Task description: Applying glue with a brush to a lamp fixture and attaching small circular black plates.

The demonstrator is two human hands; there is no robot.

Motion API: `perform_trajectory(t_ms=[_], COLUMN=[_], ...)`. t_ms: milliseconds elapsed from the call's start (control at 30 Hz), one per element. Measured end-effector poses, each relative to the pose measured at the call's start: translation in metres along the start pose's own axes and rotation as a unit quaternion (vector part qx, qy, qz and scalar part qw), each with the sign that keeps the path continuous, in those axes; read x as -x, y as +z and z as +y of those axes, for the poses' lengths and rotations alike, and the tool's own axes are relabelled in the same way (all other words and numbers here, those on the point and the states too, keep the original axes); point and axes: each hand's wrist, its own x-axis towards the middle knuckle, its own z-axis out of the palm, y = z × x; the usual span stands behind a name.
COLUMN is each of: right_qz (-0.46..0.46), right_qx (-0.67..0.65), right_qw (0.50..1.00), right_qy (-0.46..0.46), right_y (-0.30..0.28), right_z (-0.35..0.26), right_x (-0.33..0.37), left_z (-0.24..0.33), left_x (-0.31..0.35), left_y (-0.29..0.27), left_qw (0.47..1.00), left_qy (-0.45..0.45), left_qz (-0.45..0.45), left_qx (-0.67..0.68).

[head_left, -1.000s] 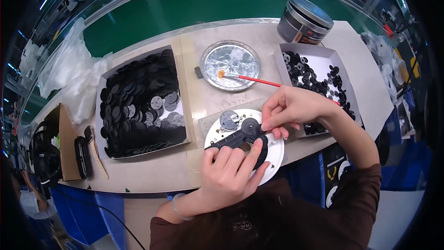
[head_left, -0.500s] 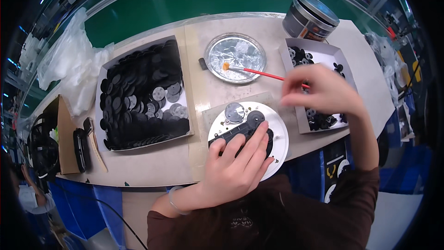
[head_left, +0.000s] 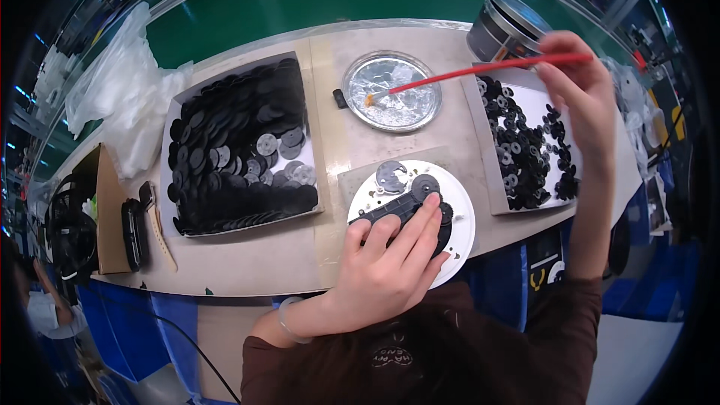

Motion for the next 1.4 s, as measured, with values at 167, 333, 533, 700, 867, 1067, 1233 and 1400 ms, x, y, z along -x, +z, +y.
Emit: perform_trajectory(t_ms=[167, 333, 533, 700, 867, 1067, 1233, 1400], right_qz=[-0.09, -0.109, -0.013, -0.038, -0.086, 0.099, 0.143, 0.1], right_qx=[0.073, 0.148, 0.198, 0.207, 0.256, -0.076, -0.27, -0.22], right_qw=[0.987, 0.971, 0.973, 0.968, 0.948, 0.992, 0.919, 0.941], right_qy=[-0.107, -0.154, -0.116, -0.14, -0.171, 0.026, 0.251, 0.236], right_y=[0.075, 0.086, 0.066, 0.065, 0.064, 0.055, 0.03, 0.04], right_z=[0.012, 0.023, 0.041, 0.041, 0.044, 0.048, 0.062, 0.057], right_x=[-0.02, -0.024, -0.024, -0.006, 0.003, -0.002, -0.003, 0.002], left_z=[-0.001, -0.001, -0.003, -0.003, -0.003, -0.003, -0.002, -0.002], left_x=[0.0, 0.0, 0.0, 0.001, 0.0, 0.0, 0.001, -0.001], left_y=[0.001, 0.001, 0.002, 0.002, 0.002, 0.002, 0.002, 0.001], left_qw=[1.0, 1.0, 0.999, 0.999, 0.999, 0.999, 0.999, 0.999], left_qy=[-0.004, -0.009, -0.004, -0.005, -0.008, -0.004, -0.004, -0.007], left_qz=[0.002, 0.013, 0.014, 0.016, 0.011, 0.01, 0.011, 0.003], left_qx=[0.017, 0.02, 0.03, 0.041, 0.04, 0.041, 0.042, 0.045])
